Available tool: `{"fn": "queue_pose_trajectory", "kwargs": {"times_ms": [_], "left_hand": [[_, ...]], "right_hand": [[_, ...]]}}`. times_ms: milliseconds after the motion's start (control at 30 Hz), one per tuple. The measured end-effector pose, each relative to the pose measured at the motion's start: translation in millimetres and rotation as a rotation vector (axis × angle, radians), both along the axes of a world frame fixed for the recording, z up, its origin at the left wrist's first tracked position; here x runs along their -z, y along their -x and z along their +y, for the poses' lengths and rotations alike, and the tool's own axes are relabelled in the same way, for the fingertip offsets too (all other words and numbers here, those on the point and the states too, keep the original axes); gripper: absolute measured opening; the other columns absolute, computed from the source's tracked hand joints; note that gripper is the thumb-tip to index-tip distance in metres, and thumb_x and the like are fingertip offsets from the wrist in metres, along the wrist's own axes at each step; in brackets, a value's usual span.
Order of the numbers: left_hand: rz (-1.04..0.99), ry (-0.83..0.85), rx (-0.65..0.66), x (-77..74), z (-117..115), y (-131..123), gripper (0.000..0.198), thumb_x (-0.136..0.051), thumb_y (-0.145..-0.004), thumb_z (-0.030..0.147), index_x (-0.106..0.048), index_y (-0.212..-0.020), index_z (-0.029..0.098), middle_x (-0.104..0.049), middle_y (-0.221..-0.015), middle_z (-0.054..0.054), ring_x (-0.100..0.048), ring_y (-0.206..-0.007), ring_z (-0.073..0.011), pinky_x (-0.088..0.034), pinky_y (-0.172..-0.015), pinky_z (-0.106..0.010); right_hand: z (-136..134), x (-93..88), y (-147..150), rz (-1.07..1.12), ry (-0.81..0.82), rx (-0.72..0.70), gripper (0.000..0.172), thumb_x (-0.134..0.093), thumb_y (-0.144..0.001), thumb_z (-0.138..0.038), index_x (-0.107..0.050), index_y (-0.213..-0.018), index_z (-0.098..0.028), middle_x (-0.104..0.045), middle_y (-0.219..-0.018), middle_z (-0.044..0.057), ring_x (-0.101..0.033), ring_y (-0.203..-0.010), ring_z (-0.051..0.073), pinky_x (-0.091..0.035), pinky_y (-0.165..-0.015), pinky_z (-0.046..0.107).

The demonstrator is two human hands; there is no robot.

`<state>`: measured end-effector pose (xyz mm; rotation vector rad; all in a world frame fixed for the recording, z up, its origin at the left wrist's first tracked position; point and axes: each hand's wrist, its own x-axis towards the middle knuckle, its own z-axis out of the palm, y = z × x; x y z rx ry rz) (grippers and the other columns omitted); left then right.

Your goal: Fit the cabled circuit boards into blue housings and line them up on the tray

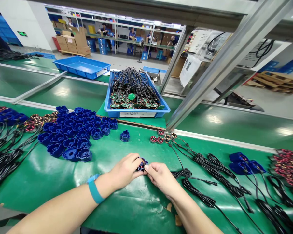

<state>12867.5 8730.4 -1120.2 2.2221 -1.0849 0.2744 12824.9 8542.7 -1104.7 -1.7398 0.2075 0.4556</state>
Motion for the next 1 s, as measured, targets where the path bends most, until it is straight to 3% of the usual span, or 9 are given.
{"fn": "queue_pose_trajectory", "kwargs": {"times_ms": [333,433,500,567,667,800,1000], "left_hand": [[0.011,0.042,0.019,12.7,3,-2,0.032,-0.066,-0.091,0.041,-0.060,-0.112,0.017,-0.069,-0.111,-0.012,-0.067,-0.105,-0.0247,-0.057,-0.093,-0.042],[0.011,0.025,0.017,15.3,6,-3,0.038,-0.070,-0.089,0.038,-0.057,-0.118,0.018,-0.069,-0.117,-0.013,-0.068,-0.108,-0.0258,-0.058,-0.093,-0.043],[-0.004,0.019,0.018,15.3,6,-4,0.044,-0.071,-0.088,0.038,-0.054,-0.123,0.019,-0.068,-0.119,-0.014,-0.068,-0.109,-0.0264,-0.059,-0.094,-0.044],[-0.027,0.021,0.028,14.3,5,-5,0.046,-0.071,-0.088,0.039,-0.052,-0.126,0.019,-0.069,-0.119,-0.014,-0.069,-0.109,-0.0262,-0.059,-0.094,-0.044],[-0.053,0.017,0.044,12.7,3,-8,0.043,-0.069,-0.090,0.038,-0.053,-0.124,0.018,-0.068,-0.121,-0.015,-0.068,-0.110,-0.0258,-0.059,-0.095,-0.043],[-0.108,-0.014,0.057,12.6,0,-9,0.038,-0.067,-0.092,0.033,-0.055,-0.124,0.017,-0.069,-0.121,-0.015,-0.069,-0.109,-0.0256,-0.059,-0.094,-0.041],[-0.234,-0.004,0.047,13.4,-2,-12,0.036,-0.065,-0.092,0.032,-0.060,-0.125,0.017,-0.072,-0.118,-0.015,-0.070,-0.106,-0.0268,-0.060,-0.095,-0.043]], "right_hand": [[-8,-4.5,-12,-0.009,0.158,-0.104,0.045,-0.059,-0.081,-0.056,-0.056,-0.058,-0.018,-0.034,-0.046,-0.006,-0.025,-0.046,0.008,-0.015,-0.046,0.026],[-3,-4.5,-10,-0.043,0.293,-0.006,0.038,-0.061,-0.080,-0.051,-0.056,-0.061,-0.019,-0.046,-0.049,-0.004,-0.034,-0.046,0.009,-0.023,-0.046,0.025],[2,-4.2,-9,-0.162,0.375,0.109,0.029,-0.063,-0.078,-0.046,-0.062,-0.079,-0.017,-0.061,-0.066,0.000,-0.044,-0.050,0.011,-0.032,-0.049,0.025],[6,-3.2,-10,-0.292,0.412,0.150,0.027,-0.063,-0.077,-0.039,-0.063,-0.092,-0.017,-0.067,-0.081,0.003,-0.049,-0.054,0.011,-0.037,-0.054,0.026],[10,1.0,-14,-0.355,0.408,0.129,0.015,-0.057,-0.075,-0.029,-0.065,-0.082,-0.019,-0.063,-0.072,0.001,-0.050,-0.059,0.013,-0.038,-0.057,0.026],[12,9.0,-19,-0.374,0.406,0.213,0.006,-0.055,-0.073,-0.022,-0.058,-0.068,-0.020,-0.055,-0.063,-0.001,-0.050,-0.065,0.015,-0.037,-0.061,0.026],[16,7.7,-24,-0.428,0.500,0.217,0.010,-0.058,-0.071,-0.015,-0.051,-0.066,-0.021,-0.057,-0.071,-0.001,-0.051,-0.071,0.016,-0.040,-0.070,0.027]]}}
